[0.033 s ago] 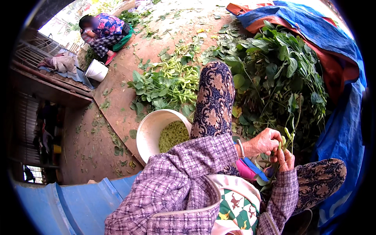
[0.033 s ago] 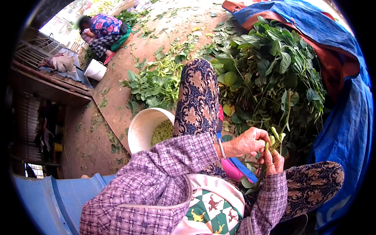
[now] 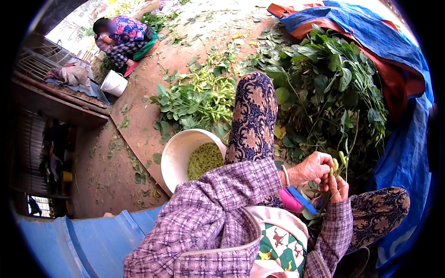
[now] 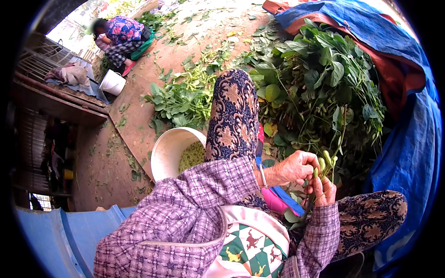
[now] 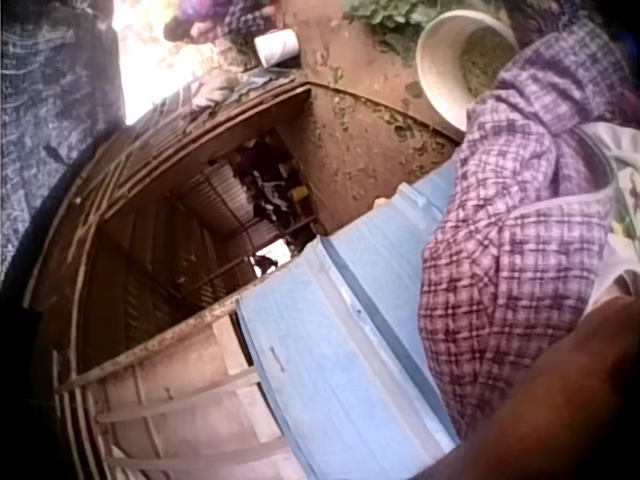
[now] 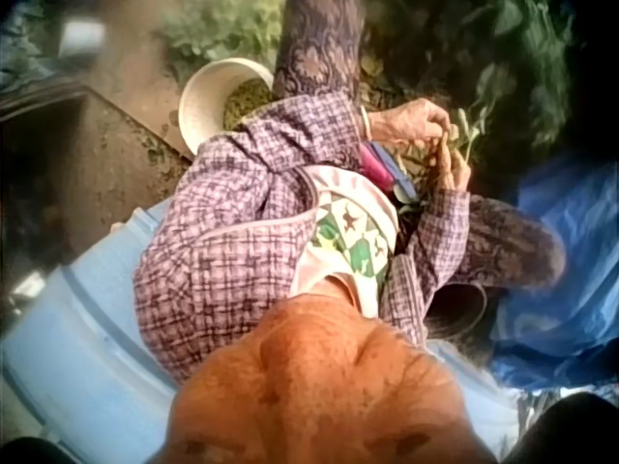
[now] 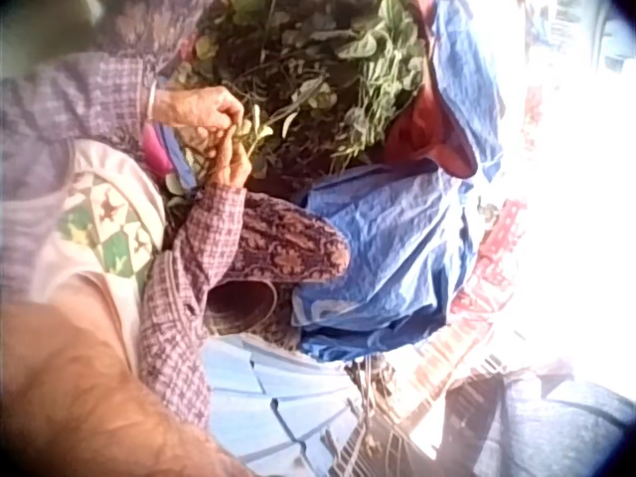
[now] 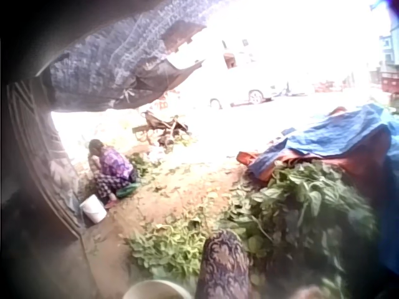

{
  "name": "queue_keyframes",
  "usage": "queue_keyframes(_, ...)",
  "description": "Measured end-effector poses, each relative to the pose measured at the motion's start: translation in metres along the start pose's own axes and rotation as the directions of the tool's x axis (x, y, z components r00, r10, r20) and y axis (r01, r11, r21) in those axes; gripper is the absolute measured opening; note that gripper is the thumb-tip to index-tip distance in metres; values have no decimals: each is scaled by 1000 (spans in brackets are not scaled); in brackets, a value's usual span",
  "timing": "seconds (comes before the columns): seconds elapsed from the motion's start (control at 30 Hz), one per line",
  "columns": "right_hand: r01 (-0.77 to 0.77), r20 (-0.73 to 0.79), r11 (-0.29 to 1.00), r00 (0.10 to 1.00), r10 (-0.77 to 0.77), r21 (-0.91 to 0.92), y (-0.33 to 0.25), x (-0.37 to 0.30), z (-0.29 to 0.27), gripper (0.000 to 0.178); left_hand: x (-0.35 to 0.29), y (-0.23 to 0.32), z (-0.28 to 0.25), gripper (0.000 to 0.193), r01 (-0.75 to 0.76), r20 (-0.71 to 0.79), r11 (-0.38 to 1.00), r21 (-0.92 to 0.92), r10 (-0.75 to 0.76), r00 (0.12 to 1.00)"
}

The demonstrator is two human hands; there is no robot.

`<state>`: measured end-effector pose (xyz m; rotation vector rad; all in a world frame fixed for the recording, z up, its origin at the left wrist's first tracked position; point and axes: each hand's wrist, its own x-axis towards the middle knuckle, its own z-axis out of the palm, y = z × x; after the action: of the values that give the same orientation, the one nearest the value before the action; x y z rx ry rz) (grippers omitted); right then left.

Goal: The person sits cross-legged on the ground and shells green soybeans by hand. They remove the beans from the pods and drop them into a white bucket placed between their legs, while discarding the empty pods onto the ground.

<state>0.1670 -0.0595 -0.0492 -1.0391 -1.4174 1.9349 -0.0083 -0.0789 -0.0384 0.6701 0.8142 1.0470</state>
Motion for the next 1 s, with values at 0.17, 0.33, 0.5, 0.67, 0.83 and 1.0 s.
queue_keyframes(0.17, -27, -9, 995, 1000, 28, 95, -13, -4, 6, 26, -1, 8, 3, 11, -53, 77, 998, 22, 51, 996)
queue_keyframes(0.33, 35, -7, 997, 999, -35, 63, 6, 2, -6, 27, -3, 18, -4, 11, -120, 208, 987, 109, 96, 974)
queue_keyframes(0.5, 37, -64, 997, 997, -42, -75, 5, 5, 2, 29, 7, -6, -4, 7, -157, 19, 985, 73, 156, 988)
queue_keyframes(0.67, 38, -103, 998, 994, -33, 53, 10, 7, 0, 35, 6, -7, 6, 13, -234, -24, 964, 124, 239, 971)
queue_keyframes(0.83, -56, -82, 995, 995, 63, 81, 10, 9, -11, 38, -1, 0, 11, 11, -283, 54, 955, 89, 279, 959)
queue_keyframes(1.0, 62, -60, 972, 995, -78, -225, -11, 5, -4, 40, -8, 10, 10, 11, -362, 139, 901, 240, 337, 931)
